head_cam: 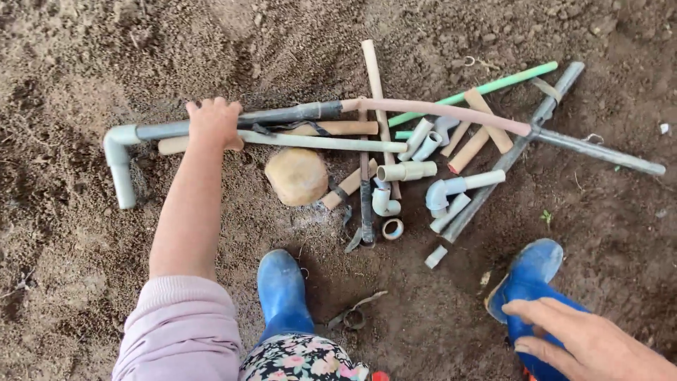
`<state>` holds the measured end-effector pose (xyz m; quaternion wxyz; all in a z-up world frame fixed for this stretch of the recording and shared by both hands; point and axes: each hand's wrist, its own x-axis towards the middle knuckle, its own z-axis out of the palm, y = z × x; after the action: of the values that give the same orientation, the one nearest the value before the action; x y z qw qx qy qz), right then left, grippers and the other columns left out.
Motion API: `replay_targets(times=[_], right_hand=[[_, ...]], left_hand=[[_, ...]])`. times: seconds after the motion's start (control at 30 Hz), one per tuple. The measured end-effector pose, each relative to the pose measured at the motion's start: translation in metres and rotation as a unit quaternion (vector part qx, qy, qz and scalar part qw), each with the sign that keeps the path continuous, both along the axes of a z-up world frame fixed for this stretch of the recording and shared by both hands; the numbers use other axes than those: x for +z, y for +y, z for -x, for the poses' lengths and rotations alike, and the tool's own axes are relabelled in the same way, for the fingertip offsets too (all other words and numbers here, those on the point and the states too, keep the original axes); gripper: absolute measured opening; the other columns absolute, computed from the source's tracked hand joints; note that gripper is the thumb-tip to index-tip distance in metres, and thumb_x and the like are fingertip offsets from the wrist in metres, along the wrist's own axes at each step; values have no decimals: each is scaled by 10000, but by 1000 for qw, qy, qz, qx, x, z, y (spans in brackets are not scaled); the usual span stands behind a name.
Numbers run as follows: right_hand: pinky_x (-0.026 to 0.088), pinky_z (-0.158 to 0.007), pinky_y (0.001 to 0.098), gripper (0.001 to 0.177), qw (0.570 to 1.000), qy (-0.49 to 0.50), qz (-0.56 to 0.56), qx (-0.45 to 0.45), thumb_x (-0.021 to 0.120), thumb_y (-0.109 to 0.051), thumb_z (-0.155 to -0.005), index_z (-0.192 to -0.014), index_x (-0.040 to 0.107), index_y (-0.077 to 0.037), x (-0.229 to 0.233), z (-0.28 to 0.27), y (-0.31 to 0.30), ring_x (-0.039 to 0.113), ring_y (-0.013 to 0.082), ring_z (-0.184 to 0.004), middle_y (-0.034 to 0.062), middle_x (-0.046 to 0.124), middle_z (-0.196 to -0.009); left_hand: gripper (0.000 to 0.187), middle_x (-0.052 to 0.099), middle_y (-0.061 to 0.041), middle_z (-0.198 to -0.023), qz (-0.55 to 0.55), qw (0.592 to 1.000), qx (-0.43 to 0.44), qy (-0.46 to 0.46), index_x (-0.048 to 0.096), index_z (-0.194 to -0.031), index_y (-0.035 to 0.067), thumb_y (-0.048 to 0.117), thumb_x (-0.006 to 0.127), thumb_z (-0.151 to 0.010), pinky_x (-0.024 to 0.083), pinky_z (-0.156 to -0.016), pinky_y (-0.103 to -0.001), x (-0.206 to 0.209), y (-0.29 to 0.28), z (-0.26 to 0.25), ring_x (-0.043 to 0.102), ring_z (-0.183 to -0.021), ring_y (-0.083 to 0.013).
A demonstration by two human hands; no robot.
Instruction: The person assembles a long pipe structure by connecting various PVC pipe segments and fittings. They use a rock as a makeshift hammer to tap the pieces together and secure the joints with black tape. The person works on the ground, handling different pipe lengths and elbow joints to build the assembly.
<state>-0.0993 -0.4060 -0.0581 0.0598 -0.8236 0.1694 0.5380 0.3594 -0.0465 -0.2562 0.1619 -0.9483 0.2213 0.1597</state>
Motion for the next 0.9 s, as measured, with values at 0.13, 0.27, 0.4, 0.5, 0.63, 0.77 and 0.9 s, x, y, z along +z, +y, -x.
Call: replay_targets(times=[0.13,0.27,0.4,0.5,0.63,0.77,0.9], right_hand=[[591,-764,173,443,996,-76,-30,-28,626,-493,-784,-1193,461,-528,3,13,3,748,-66,-830,-330,652,-1048],[604,-785,125,419,997,-55,39,-37,609,-477,-783,-1166,459,-562,13,13,14,754,-128,-829,-339,679,-964],[611,-748,134,421,994,-88,65,-21,606,-488,-767,-1166,475,-509,8,21,18,764,-79,-742,-325,664,-1002],[606,-702,173,432,990,-129,53,0,632,-490,-733,-1143,497,-511,-2,31,13,759,-53,-698,-311,682,-938],[599,-746,177,427,989,-123,76,32,571,-526,-753,-1164,458,-503,0,28,19,744,-37,-743,-302,642,-990],[605,-752,197,418,990,-121,67,33,594,-494,-757,-1157,476,-481,4,23,24,755,-28,-791,-275,662,-997],[594,-759,195,420,992,-94,72,33,583,-498,-779,-1180,462,-473,-6,24,21,744,-6,-782,-244,673,-970]], left_hand=[[596,645,-97,-1046,36,999,8,23,611,-1106,140,258,851,-573,338,-951,-565,-6,3,20,562,-997,-298],[430,668,-112,-987,65,997,9,46,576,-1038,65,142,748,-651,334,-968,-532,-3,9,41,618,-939,-305],[445,649,-125,-894,126,991,-33,13,562,-974,77,216,767,-605,398,-889,-528,14,23,72,615,-875,-332],[463,619,-72,-886,129,991,-33,20,562,-971,137,259,792,-588,392,-856,-428,39,32,114,584,-869,-257],[288,600,-73,-868,158,985,-70,-25,551,-963,116,262,663,-741,422,-823,-412,8,53,138,580,-810,-249],[595,578,-65,-1071,204,979,-17,-16,531,-1240,207,192,746,-686,336,-908,-423,10,48,151,527,-974,-241],[907,520,-128,-1228,272,959,-35,-69,474,-1332,236,361,847,-514,265,-880,-464,11,48,153,472,-1072,-285]])
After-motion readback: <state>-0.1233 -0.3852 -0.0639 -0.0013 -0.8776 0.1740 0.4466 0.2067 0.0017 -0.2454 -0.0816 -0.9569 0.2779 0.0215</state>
